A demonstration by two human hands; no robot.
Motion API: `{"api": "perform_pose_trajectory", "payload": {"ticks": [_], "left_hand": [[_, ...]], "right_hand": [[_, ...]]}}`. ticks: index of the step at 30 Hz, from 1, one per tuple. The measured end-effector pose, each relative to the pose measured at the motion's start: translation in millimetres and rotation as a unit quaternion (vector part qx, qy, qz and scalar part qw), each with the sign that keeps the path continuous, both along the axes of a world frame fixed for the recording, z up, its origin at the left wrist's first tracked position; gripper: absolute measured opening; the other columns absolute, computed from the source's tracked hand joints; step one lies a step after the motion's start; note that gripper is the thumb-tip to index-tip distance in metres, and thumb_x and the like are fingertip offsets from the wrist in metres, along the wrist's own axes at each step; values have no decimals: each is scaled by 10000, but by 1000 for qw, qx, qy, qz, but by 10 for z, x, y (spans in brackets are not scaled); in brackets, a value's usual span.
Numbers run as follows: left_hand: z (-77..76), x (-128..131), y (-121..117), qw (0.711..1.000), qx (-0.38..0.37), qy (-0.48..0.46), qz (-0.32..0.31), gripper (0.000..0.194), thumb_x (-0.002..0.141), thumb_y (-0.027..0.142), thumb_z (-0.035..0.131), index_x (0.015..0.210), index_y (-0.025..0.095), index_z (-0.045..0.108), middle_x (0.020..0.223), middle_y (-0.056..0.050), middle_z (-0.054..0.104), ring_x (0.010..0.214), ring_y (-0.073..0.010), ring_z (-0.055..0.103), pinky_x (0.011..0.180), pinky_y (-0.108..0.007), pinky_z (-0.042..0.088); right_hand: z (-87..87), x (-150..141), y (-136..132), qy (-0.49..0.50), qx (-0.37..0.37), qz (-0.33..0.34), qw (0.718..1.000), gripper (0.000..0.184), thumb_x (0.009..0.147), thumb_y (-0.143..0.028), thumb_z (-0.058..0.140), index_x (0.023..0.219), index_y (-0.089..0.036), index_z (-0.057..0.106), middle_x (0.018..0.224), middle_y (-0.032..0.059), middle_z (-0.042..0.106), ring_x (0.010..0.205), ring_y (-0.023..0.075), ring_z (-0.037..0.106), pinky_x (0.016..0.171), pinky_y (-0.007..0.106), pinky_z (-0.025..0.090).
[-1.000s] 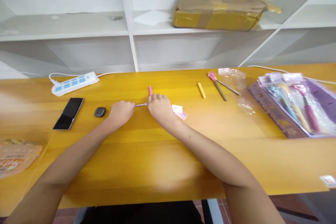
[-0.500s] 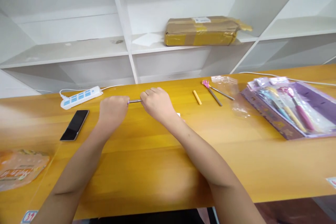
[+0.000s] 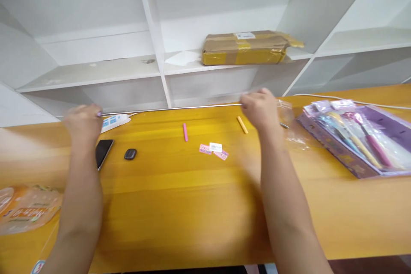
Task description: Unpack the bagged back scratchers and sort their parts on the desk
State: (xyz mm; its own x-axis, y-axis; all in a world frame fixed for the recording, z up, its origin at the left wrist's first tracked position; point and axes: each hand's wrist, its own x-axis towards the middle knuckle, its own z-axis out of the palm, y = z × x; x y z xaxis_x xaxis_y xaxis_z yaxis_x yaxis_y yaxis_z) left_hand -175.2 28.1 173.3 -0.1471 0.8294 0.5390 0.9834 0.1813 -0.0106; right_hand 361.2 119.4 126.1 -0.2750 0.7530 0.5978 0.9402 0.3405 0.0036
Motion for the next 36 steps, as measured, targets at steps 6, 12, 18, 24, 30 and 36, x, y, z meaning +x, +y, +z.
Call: {"api": "perform_pose_trajectory", "payload": {"ticks": [6,12,18,24,30,36], "left_hand": [[87,-235,-118,997,60,43,16,479,1030,219,406,552,212,436,646,-19,307,688,-192,336,702,-388,220],[35,-173,-24,998,40,47,-8,352,897,188,535,568,208,413,618,-3,268,663,-181,271,662,-356,181],[9,-212,-13,999,20,47,7,233,844,184,525,614,221,533,639,-25,370,688,-210,425,655,-350,183],[-7,-180,2,999,20,47,9,218,825,175,539,610,211,528,639,-42,419,665,-210,401,650,-349,162],[7,-135,13,999,15,35,10,181,780,192,558,605,216,518,632,-44,416,661,-213,371,656,-355,150],[58,-59,-46,999,-3,30,12,160,809,201,561,654,203,521,671,-30,411,700,-191,329,659,-332,161]], "right_hand": [[77,559,-37,41,54,-123,990,525,1058,-230,455,543,-209,356,557,9,395,607,149,303,773,342,288],[130,455,-162,72,27,-106,991,416,1014,-329,483,619,-234,399,620,28,437,645,169,387,738,314,336],[173,475,-270,111,6,-88,990,324,971,-405,494,715,-256,364,727,62,515,699,189,431,770,328,369],[160,468,-283,138,-13,-85,987,332,942,-440,531,704,-253,393,690,33,460,697,184,396,768,330,369],[134,485,-256,119,-33,-124,985,331,945,-402,522,676,-256,397,622,9,387,666,181,342,745,320,371],[172,537,-220,131,-33,-156,979,210,888,-313,540,695,-233,514,606,49,496,649,184,441,769,331,404]]}}
